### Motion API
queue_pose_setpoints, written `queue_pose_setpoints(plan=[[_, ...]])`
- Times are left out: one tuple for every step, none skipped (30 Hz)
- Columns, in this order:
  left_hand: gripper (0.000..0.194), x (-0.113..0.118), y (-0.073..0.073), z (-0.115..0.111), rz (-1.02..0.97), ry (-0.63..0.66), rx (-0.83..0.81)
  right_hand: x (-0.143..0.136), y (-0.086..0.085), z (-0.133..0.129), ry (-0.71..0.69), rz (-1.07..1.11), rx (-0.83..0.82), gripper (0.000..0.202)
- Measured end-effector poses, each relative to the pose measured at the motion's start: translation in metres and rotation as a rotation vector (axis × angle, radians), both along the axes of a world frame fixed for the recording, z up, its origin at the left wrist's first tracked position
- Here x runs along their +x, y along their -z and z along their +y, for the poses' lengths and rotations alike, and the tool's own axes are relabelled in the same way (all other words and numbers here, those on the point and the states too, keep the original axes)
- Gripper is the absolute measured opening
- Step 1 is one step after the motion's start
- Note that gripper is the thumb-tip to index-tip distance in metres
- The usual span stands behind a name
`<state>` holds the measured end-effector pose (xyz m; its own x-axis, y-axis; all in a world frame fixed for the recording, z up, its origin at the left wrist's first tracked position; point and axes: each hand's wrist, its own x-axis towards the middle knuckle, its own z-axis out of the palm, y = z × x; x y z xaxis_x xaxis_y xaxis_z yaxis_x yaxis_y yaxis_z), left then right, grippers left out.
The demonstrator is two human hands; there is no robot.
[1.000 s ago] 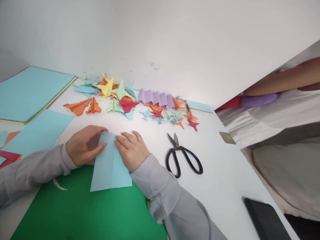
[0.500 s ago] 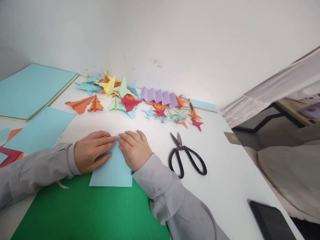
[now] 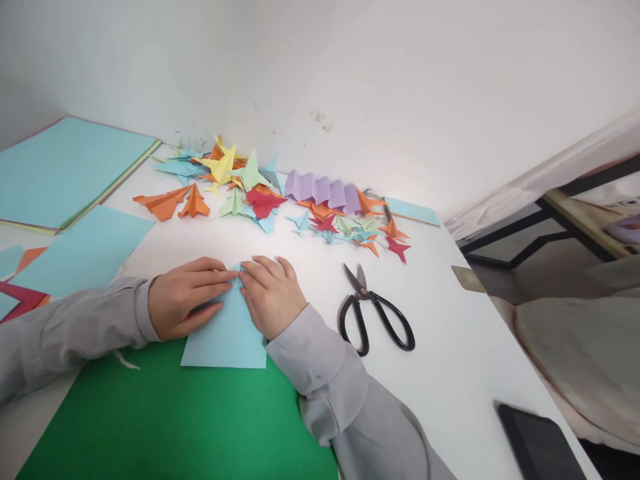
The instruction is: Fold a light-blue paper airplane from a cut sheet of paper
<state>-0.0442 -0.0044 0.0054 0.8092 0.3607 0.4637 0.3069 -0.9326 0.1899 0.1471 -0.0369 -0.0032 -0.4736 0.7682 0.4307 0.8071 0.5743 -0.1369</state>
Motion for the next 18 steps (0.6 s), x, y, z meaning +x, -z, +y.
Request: queue_pose_setpoints(plan=[[0.026, -0.0001, -0.0001, 0.0001, 0.011, -0.001, 0.005, 0.0004, 0.0004, 0.0001, -0.001, 0.010, 0.001, 0.025], [0.026, -0.0001, -0.0004, 0.0002, 0.023, -0.004, 0.013, 0.0009, 0.0007, 0.0003, -0.002, 0.020, 0.003, 0.026], [0.025, 0.0000, -0.0006, 0.0002, 0.033, -0.005, 0.022, 0.0012, 0.0009, 0.0004, -0.003, 0.029, 0.008, 0.026], [0.025, 0.0001, -0.0009, 0.0002, 0.042, -0.006, 0.030, 0.0015, 0.0011, 0.0004, -0.004, 0.035, 0.014, 0.027], [0.025, 0.0002, -0.0012, 0.0001, 0.047, -0.006, 0.037, 0.0017, 0.0012, 0.0005, -0.004, 0.038, 0.021, 0.027], [0.025, 0.0003, -0.0014, 0.0001, 0.051, -0.006, 0.041, 0.0018, 0.0013, 0.0005, -0.004, 0.038, 0.025, 0.028], [0.025, 0.0004, -0.0015, 0.0002, 0.053, -0.008, 0.044, 0.0019, 0.0014, 0.0004, -0.005, 0.036, 0.028, 0.027], [0.025, 0.0005, -0.0015, 0.0003, 0.053, -0.010, 0.046, 0.0019, 0.0015, 0.0004, -0.005, 0.035, 0.031, 0.027], [0.025, 0.0005, -0.0014, 0.0004, 0.053, -0.011, 0.049, 0.0018, 0.0016, 0.0003, -0.005, 0.034, 0.033, 0.026], [0.025, 0.0006, -0.0013, 0.0006, 0.051, -0.009, 0.054, 0.0018, 0.0018, 0.0002, -0.007, 0.032, 0.035, 0.025], [0.025, 0.0006, -0.0012, 0.0008, 0.047, -0.005, 0.060, 0.0017, 0.0020, 0.0001, -0.008, 0.028, 0.039, 0.025], [0.025, 0.0006, -0.0010, 0.0010, 0.042, -0.002, 0.064, 0.0016, 0.0022, 0.0001, -0.009, 0.024, 0.041, 0.024], [0.025, 0.0007, -0.0009, 0.0011, 0.037, 0.001, 0.067, 0.0015, 0.0024, 0.0000, -0.008, 0.019, 0.043, 0.024], [0.024, 0.0007, -0.0009, 0.0012, 0.032, 0.003, 0.068, 0.0015, 0.0026, -0.0001, -0.008, 0.013, 0.043, 0.024], [0.024, 0.0008, -0.0008, 0.0013, 0.030, 0.003, 0.066, 0.0014, 0.0028, -0.0001, -0.007, 0.010, 0.044, 0.024], [0.024, 0.0008, -0.0007, 0.0013, 0.029, 0.001, 0.064, 0.0014, 0.0029, -0.0002, -0.005, 0.009, 0.044, 0.024], [0.024, 0.0008, -0.0006, 0.0013, 0.029, 0.000, 0.062, 0.0014, 0.0030, -0.0002, -0.003, 0.009, 0.046, 0.024], [0.024, 0.0008, -0.0004, 0.0014, 0.030, 0.000, 0.062, 0.0015, 0.0030, -0.0002, -0.002, 0.009, 0.047, 0.024]])
